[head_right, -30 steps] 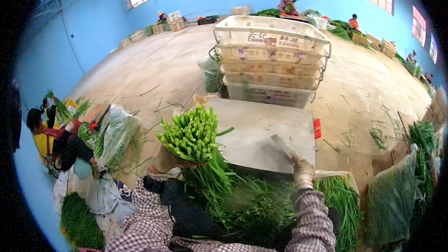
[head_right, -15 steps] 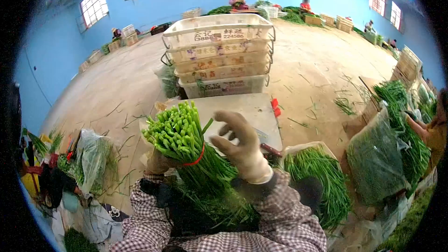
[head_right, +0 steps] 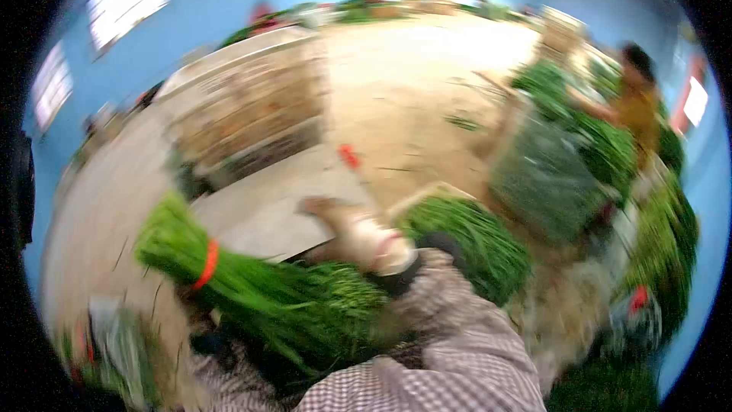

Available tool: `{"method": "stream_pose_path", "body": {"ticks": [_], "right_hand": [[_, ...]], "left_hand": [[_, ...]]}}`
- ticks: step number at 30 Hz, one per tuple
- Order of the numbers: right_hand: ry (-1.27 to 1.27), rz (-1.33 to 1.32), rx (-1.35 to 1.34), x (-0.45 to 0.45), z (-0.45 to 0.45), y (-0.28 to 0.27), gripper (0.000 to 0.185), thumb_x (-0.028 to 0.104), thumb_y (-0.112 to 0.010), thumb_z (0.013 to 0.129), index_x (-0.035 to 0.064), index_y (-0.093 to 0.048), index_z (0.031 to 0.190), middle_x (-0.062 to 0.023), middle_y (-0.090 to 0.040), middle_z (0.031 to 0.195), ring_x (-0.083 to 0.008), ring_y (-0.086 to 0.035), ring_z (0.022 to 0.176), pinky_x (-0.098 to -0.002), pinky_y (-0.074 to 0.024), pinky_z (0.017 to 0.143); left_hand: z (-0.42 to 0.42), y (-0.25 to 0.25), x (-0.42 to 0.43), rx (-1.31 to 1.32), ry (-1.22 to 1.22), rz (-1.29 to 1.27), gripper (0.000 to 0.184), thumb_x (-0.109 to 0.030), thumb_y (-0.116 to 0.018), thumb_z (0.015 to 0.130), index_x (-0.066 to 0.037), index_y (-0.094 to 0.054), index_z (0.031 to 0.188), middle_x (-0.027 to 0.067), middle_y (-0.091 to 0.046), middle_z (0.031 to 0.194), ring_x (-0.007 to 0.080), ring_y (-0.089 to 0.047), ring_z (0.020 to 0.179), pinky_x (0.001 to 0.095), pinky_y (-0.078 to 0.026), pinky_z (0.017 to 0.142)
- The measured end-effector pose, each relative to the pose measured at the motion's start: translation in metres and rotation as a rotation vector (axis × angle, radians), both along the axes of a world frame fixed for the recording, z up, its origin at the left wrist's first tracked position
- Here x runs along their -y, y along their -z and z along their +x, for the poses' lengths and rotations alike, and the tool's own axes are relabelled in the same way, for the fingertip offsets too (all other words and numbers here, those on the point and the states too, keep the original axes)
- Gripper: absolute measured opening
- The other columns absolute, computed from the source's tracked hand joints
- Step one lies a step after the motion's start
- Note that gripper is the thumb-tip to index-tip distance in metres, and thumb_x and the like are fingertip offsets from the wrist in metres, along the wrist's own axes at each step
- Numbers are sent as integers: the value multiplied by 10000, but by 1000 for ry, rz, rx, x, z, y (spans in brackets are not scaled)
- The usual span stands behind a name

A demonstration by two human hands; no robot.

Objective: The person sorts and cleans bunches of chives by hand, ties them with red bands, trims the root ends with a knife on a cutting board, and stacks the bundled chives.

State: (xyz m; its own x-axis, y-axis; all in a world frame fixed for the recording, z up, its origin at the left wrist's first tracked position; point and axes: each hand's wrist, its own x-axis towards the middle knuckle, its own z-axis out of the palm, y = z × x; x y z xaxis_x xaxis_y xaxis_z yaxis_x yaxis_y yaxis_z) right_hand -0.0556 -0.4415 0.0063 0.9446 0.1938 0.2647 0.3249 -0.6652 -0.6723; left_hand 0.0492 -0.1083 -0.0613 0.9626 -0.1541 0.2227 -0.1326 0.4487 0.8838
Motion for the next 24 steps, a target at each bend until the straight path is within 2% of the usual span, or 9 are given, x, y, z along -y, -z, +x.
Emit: {"method": "stream_pose_path", "body": {"ticks": [1, 3, 4, 5, 7, 13, 14, 19, 24], "right_hand": [[-43, 114, 61, -15, -3, -2, 965, 296, -839, 688, 32, -324, 1460, -201, -388, 1466, -282, -377, 1359, -368, -310, 1125], [-149, 390, -27, -40, -18, -5, 1223, 352, -894, 575, 1, -176, 1500, -244, -329, 1492, -300, -343, 1377, -355, -298, 1127], [-240, 396, 92, -55, -9, 10, 1263, 339, -904, 548, -5, -152, 1502, -249, -328, 1490, -297, -333, 1381, -344, -291, 1130], [-346, 525, -3, -59, -14, 5, 1297, 346, -905, 548, -3, -110, 1511, -228, -300, 1511, -289, -319, 1390, -345, -260, 1143], [-452, 961, -38, -68, 3, 43, 1417, 344, -939, 514, 18, 6, 1517, -220, -237, 1537, -276, -266, 1409, -387, -263, 1141], [50, 816, 201, -38, -79, 61, 1506, 380, -949, 451, 50, 55, 1524, -199, -214, 1552, -280, -230, 1422, -391, -208, 1161], [37, 860, 248, -26, -81, 66, 1369, 361, -909, 553, 34, -5, 1528, -173, -220, 1558, -240, -248, 1416, -384, -207, 1162], [248, 905, 633, 38, -130, 101, 914, 220, -759, 796, 12, -214, 1500, -123, -303, 1532, -201, -322, 1378, -378, -271, 1139], [887, 829, 854, 71, -310, 62, 812, 196, -727, 821, 10, -268, 1465, -133, -370, 1468, -224, -398, 1301, -366, -339, 1095]], "left_hand": [[13, -7, 10, 29, 24, 21, 858, -202, -873, 638, -76, -450, 1374, 71, -550, 1309, 256, -515, 1202, 396, -427, 1020], [36, -18, 47, 82, 102, 45, 836, -198, -859, 657, -76, -449, 1375, 72, -551, 1304, 254, -515, 1199, 391, -424, 1022], [45, -25, 74, 101, 161, 55, 824, -197, -852, 667, -76, -449, 1375, 73, -551, 1302, 253, -516, 1197, 389, -422, 1022], [50, -30, 102, 121, 216, 64, 813, -195, -845, 676, -76, -449, 1376, 73, -552, 1300, 252, -516, 1195, 387, -420, 1023], [49, -44, 161, 156, 336, 62, 790, -192, -830, 695, -75, -449, 1377, 74, -553, 1295, 250, -516, 1192, 382, -417, 1025], [-14, -87, 279, 218, 709, -29, 722, -182, -787, 752, -75, -448, 1381, 77, -557, 1282, 243, -517, 1182, 369, -407, 1030], [-28, -94, 296, 223, 769, -53, 710, -180, -780, 762, -75, -448, 1381, 78, -557, 1280, 242, -517, 1181, 367, -405, 1030], [-91, -120, 362, 208, 1042, -120, 654, -172, -744, 810, -75, -447, 1384, 80, -560, 1269, 237, -518, 1172, 356, -397, 1034], [-157, -106, 427, 43, 1400, -31, 597, -164, -708, 857, -75, -447, 1387, 83, -563, 1258, 231, -519, 1164, 344, -388, 1038]]}}
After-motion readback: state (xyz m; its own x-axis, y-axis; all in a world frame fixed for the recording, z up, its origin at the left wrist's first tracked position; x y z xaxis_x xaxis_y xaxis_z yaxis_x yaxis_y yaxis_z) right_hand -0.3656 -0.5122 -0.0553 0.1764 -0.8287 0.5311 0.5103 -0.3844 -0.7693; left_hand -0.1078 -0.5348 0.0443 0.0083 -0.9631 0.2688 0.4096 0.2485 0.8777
